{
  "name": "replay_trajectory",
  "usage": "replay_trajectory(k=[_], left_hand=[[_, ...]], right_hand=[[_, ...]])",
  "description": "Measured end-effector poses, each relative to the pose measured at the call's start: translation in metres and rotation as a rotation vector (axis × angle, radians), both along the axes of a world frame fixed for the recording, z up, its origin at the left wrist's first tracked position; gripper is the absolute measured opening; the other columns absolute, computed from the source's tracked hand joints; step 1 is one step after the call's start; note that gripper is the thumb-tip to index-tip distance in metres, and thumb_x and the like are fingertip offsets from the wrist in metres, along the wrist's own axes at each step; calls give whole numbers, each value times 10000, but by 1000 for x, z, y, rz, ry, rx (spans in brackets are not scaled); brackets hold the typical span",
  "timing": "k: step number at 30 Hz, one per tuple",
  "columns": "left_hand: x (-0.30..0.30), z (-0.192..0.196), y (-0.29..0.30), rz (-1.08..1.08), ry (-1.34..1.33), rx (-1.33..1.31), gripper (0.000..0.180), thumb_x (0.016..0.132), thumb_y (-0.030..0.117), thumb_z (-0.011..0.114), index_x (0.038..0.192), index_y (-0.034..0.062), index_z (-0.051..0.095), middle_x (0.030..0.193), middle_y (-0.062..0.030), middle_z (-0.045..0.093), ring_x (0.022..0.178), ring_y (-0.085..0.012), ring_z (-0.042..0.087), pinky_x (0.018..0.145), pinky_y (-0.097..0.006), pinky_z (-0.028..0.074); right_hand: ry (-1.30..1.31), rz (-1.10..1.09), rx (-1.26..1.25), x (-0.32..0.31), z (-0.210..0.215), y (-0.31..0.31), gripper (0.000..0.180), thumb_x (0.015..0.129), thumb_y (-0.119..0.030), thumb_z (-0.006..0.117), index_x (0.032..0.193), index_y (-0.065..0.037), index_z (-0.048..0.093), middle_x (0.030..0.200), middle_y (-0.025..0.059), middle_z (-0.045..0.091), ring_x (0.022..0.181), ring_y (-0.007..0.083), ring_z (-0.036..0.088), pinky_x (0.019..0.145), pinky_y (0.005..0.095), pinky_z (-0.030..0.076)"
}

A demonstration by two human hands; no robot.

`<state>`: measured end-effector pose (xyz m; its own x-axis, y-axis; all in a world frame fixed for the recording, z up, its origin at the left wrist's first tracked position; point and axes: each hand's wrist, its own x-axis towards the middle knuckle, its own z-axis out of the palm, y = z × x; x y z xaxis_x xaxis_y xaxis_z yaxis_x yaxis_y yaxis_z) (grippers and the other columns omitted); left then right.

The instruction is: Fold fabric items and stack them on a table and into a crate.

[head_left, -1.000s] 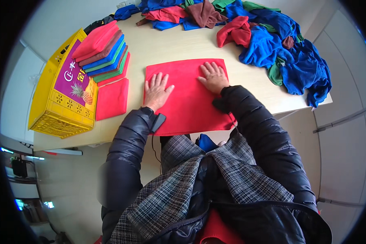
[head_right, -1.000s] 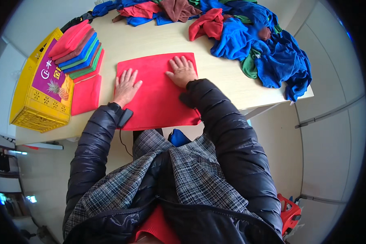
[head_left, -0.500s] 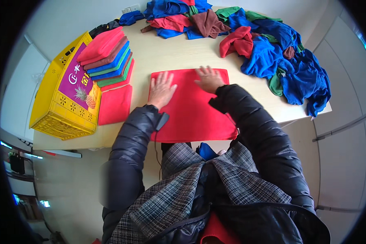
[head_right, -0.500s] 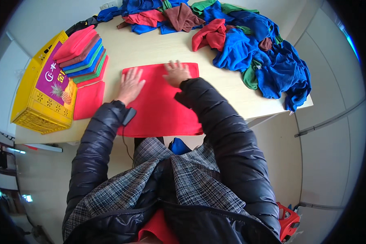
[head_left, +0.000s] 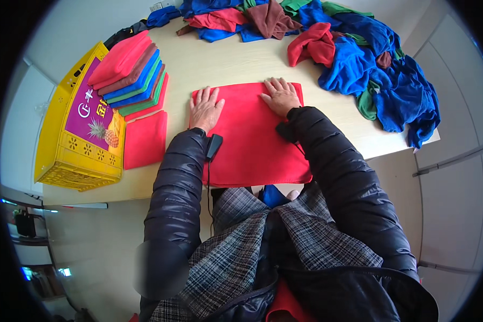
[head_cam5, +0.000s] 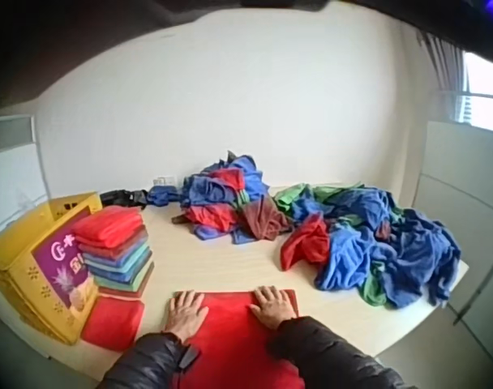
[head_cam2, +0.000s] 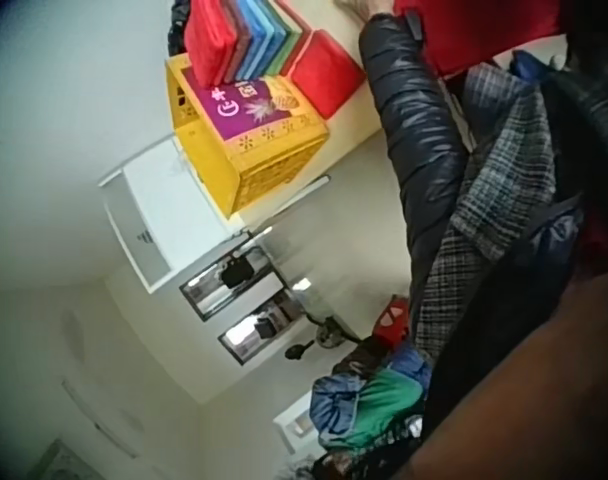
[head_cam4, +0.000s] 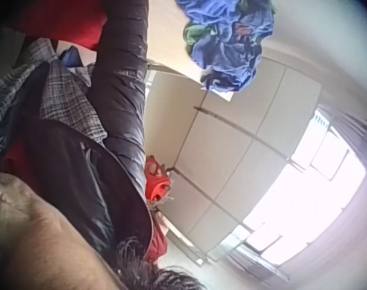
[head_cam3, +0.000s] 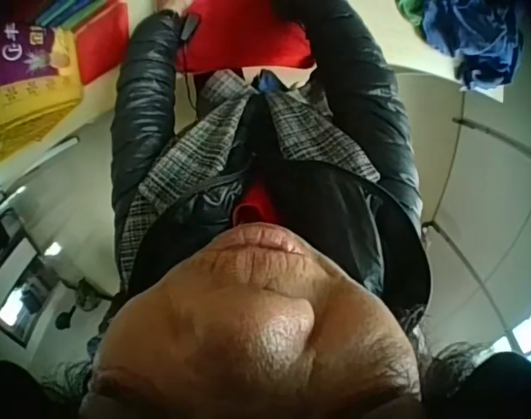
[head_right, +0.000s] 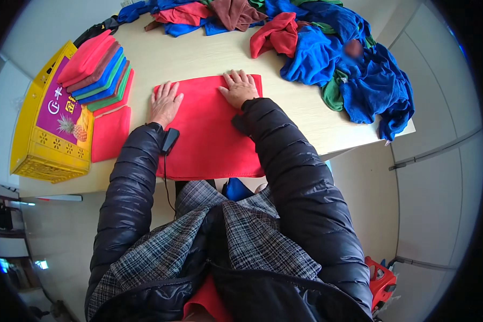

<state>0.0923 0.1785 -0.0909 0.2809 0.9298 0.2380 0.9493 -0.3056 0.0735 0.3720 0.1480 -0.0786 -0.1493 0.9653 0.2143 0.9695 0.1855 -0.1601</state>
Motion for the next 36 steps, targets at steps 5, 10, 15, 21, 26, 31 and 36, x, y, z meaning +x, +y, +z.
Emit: replay_trajectory(k=[5,10,15,21,26,31,36], left_hand=[[-6,2,-5,19,-58,16,620,1050,508,387,1569,170,375,1638,-119,325,1513,-327,274,1221,-564,184],[-35,-3,-13,79,-62,8,638,1049,507,390,1571,141,363,1632,-148,324,1510,-343,278,1209,-566,216],[-48,2,-43,78,-21,-43,646,1042,498,426,1568,127,372,1631,-160,320,1513,-350,274,1217,-567,212],[-21,34,-126,-43,9,-49,653,1035,486,468,1573,129,367,1641,-162,303,1531,-353,240,1233,-565,178],[6,27,-195,-208,-18,-74,628,1047,436,478,1575,120,354,1647,-162,289,1531,-347,242,1233,-561,175],[-12,18,-218,-164,-15,-70,624,1040,430,491,1565,115,370,1642,-151,305,1529,-328,252,1248,-518,158],[-54,21,-241,-220,-78,-33,676,957,392,640,1535,114,426,1619,-138,356,1512,-323,285,1239,-510,189]], right_hand=[[-26,-50,80,36,-9,-13,624,1010,-513,469,1512,-143,460,1536,110,446,1439,332,366,1162,503,310],[-28,-96,59,50,-7,-31,639,1014,-510,468,1526,-130,434,1564,113,416,1466,335,337,1182,505,286],[-64,-150,-85,72,3,-61,667,1020,-508,473,1558,-125,378,1616,132,348,1500,370,288,1195,552,270],[20,71,-109,38,20,-134,696,1015,-456,536,1587,-122,322,1649,158,283,1525,407,239,1211,581,247],[39,245,-108,-14,15,-204,682,1010,-459,546,1579,-137,354,1646,143,302,1522,377,263,1230,548,219],[-12,226,65,12,-4,-212,627,1007,-469,529,1537,-146,440,1610,111,381,1507,344,300,1235,520,213],[14,87,88,80,-6,-225,595,994,-429,552,1517,-156,472,1591,106,412,1486,328,341,1223,496,254]])
